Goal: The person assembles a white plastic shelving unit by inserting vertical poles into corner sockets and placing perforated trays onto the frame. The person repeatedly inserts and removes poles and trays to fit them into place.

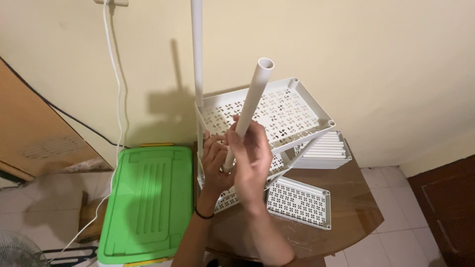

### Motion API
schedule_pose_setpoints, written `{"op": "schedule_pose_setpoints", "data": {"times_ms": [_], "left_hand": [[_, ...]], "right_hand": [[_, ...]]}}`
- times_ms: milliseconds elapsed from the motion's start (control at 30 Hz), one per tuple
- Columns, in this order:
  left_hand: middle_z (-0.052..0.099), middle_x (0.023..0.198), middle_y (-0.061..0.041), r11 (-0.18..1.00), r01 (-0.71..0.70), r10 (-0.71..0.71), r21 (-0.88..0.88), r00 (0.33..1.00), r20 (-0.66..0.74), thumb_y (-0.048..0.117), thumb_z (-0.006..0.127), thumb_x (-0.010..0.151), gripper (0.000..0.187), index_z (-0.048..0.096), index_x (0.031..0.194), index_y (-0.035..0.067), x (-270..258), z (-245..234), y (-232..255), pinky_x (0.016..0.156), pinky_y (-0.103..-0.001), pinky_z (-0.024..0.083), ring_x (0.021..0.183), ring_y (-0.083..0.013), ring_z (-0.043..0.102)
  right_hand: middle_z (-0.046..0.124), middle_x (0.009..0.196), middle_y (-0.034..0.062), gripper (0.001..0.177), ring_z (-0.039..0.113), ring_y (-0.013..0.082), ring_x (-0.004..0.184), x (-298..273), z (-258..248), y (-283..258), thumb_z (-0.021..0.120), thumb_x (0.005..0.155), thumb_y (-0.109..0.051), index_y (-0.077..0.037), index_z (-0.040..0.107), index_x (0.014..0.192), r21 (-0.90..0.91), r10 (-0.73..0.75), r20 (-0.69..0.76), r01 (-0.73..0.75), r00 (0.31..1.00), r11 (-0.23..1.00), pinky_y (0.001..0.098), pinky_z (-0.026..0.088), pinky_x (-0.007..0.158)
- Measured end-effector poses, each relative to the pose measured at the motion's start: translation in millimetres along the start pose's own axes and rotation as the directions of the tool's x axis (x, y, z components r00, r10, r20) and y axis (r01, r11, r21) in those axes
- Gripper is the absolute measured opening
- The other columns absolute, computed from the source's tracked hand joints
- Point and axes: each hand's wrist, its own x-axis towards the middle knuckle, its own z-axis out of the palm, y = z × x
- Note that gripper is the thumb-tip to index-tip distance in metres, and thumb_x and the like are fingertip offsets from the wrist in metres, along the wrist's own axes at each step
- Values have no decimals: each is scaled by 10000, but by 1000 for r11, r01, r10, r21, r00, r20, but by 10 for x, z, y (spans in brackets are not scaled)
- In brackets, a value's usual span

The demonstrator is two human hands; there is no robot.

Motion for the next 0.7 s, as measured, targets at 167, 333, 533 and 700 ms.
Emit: {"op": "schedule_pose_setpoints", "data": {"times_ms": [167,333,533,700], "left_hand": [[674,1015,-78,999,24,-24,41,1000,-8,169,707,901,164,666,992,39,-30,29,1,1262,-595,334,1175,-312,633],[675,1035,-72,995,95,-95,19,995,-27,162,694,959,211,684,1099,6,-49,84,-36,1241,-560,385,1149,-263,640],[660,962,-55,999,-39,40,23,998,-52,251,680,910,193,674,965,66,-41,165,-90,1257,-585,337,1165,-293,640],[578,911,-167,999,-28,28,-27,1000,-2,187,706,843,244,618,925,-26,-7,48,-32,1250,-640,301,1141,-402,598]], "right_hand": [[573,1024,71,320,563,110,908,-33,210,-61,578,1101,-145,20,474,1356,-16,-110,-19,110,994,994,286,496,840],[514,700,-16,188,458,60,451,93,379,147,543,1084,-218,-47,489,1027,2,-122,-155,124,980,992,227,370,365],[369,545,-82,346,292,20,388,258,253,266,474,1116,-311,-82,532,864,-117,-243,-61,235,968,965,251,218,356],[341,542,-80,556,277,42,398,435,8,238,356,1161,-466,-144,438,715,-32,-253,168,262,953,965,250,186,357]]}}
